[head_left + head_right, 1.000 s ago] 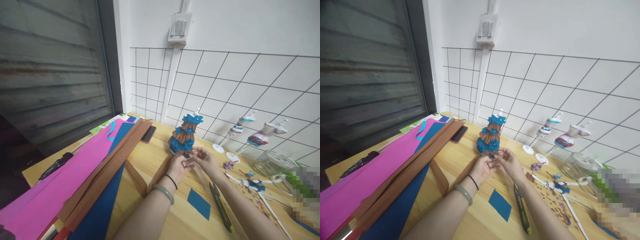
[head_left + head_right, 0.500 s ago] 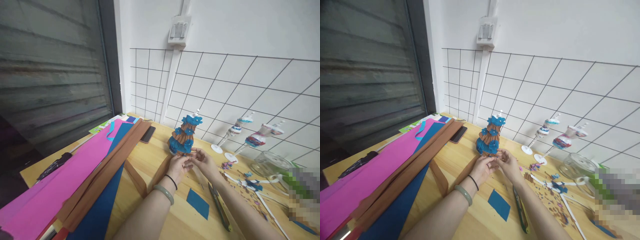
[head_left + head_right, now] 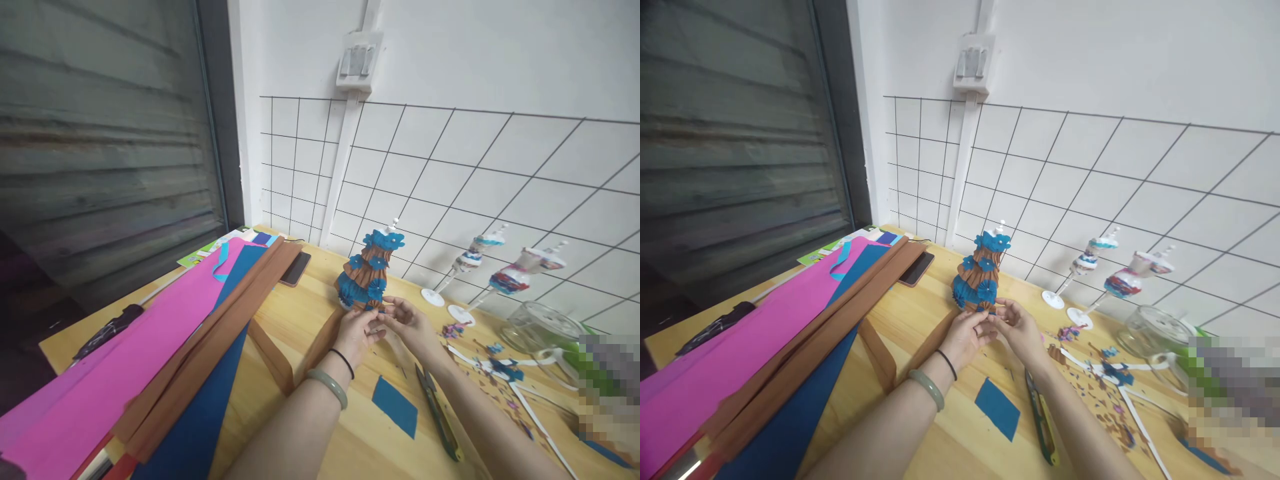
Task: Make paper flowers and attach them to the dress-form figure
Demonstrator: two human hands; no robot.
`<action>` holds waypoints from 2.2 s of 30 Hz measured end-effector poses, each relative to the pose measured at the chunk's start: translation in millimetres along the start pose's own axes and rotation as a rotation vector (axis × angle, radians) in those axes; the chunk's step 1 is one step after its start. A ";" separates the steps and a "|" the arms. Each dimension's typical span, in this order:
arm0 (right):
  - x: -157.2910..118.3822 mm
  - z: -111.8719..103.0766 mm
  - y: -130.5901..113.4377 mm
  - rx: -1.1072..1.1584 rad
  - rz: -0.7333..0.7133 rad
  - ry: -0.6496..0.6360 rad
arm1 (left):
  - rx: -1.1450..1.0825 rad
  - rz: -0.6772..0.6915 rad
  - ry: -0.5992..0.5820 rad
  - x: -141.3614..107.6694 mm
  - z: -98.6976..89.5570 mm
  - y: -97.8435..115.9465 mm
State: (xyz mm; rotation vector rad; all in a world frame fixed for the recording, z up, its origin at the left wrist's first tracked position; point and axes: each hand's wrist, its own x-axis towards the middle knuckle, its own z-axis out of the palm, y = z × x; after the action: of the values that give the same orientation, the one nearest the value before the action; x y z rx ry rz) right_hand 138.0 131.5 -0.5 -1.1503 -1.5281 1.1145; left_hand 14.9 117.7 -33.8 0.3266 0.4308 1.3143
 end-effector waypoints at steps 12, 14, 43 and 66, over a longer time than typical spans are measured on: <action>-3.2 4.9 -5.5 0.018 0.018 0.060 | 0.015 -0.011 -0.022 -0.5 -0.8 0.7; -2.9 5.3 -4.2 0.024 0.017 0.063 | 0.012 -0.009 -0.022 -1.0 -0.4 0.9; -6.6 10.3 -2.1 0.110 0.022 0.128 | -0.072 -0.131 0.073 3.7 0.3 5.5; -11.2 11.7 -5.0 0.203 0.092 0.167 | -0.053 -0.116 0.099 3.0 2.2 3.8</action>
State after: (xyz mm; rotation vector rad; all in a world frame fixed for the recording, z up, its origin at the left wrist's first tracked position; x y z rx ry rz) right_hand 127.7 118.1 0.5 -1.1527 -1.2154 1.1743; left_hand 13.4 121.5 -30.5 0.1895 0.4902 1.2297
